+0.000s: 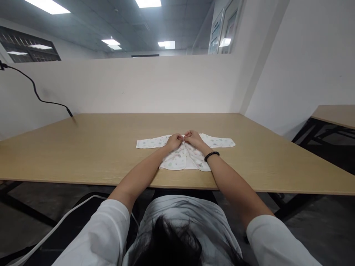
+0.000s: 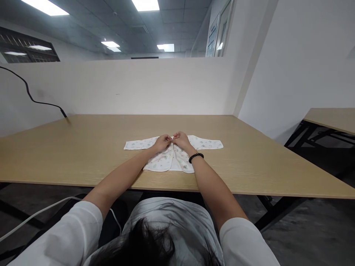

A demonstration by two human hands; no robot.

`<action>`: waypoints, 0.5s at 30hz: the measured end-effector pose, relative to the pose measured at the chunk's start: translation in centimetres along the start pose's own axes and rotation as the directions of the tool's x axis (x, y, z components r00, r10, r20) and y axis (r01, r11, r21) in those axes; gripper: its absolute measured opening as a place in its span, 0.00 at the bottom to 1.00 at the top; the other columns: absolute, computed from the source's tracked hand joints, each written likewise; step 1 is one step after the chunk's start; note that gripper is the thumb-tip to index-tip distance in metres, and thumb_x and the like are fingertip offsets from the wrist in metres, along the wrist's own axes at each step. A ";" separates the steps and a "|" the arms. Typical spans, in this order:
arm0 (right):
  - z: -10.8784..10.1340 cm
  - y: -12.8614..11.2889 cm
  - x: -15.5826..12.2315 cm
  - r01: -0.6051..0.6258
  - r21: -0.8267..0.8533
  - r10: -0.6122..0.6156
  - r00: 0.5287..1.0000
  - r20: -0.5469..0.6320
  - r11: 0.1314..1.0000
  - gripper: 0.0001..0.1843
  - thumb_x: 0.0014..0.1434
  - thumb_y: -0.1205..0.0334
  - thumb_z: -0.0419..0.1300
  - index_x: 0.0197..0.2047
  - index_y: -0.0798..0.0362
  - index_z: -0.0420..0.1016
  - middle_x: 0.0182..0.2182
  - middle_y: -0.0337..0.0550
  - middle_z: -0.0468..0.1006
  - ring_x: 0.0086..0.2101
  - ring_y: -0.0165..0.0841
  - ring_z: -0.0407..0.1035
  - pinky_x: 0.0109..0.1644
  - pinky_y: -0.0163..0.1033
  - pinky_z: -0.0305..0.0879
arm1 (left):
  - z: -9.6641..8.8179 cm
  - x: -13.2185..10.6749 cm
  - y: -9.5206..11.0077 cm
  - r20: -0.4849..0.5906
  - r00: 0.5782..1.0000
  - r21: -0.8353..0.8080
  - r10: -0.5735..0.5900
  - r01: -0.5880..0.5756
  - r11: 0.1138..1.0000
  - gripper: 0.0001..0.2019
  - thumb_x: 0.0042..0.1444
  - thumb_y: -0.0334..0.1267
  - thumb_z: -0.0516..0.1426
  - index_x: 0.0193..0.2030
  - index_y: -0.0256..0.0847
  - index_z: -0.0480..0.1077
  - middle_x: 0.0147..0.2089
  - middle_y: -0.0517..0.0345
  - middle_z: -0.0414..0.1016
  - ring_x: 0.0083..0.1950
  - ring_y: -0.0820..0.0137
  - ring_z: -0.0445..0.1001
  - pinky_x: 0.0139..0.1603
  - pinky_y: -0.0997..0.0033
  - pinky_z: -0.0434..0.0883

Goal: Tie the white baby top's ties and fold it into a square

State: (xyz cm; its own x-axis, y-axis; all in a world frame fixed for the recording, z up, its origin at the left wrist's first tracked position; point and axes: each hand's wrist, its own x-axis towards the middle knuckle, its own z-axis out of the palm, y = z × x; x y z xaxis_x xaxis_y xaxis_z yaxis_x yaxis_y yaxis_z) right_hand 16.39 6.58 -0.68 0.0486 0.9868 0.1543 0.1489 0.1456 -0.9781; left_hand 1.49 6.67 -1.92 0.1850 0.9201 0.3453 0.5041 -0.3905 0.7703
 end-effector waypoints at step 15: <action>-0.2 0.6 -0.1 0.239 -0.321 -0.253 0.967 -0.003 0.917 0.16 0.39 0.77 0.59 0.33 0.52 0.70 0.30 0.36 0.78 0.30 0.31 0.72 0.34 0.35 0.67 | -0.2 0.4 -1.0 0.055 0.998 0.068 0.044 -0.048 0.997 0.06 0.53 0.30 0.59 0.35 0.40 0.76 0.28 0.61 0.75 0.31 0.70 0.71 0.35 0.73 0.66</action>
State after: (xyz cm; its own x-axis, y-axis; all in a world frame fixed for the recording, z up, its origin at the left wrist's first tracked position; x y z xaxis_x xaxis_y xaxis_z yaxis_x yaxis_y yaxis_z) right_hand 16.70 6.54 -1.28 0.0123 0.9177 0.3971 0.4650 0.3463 -0.8148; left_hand 0.89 7.43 -2.49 0.2533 0.9024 0.3485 0.5506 -0.4307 0.7151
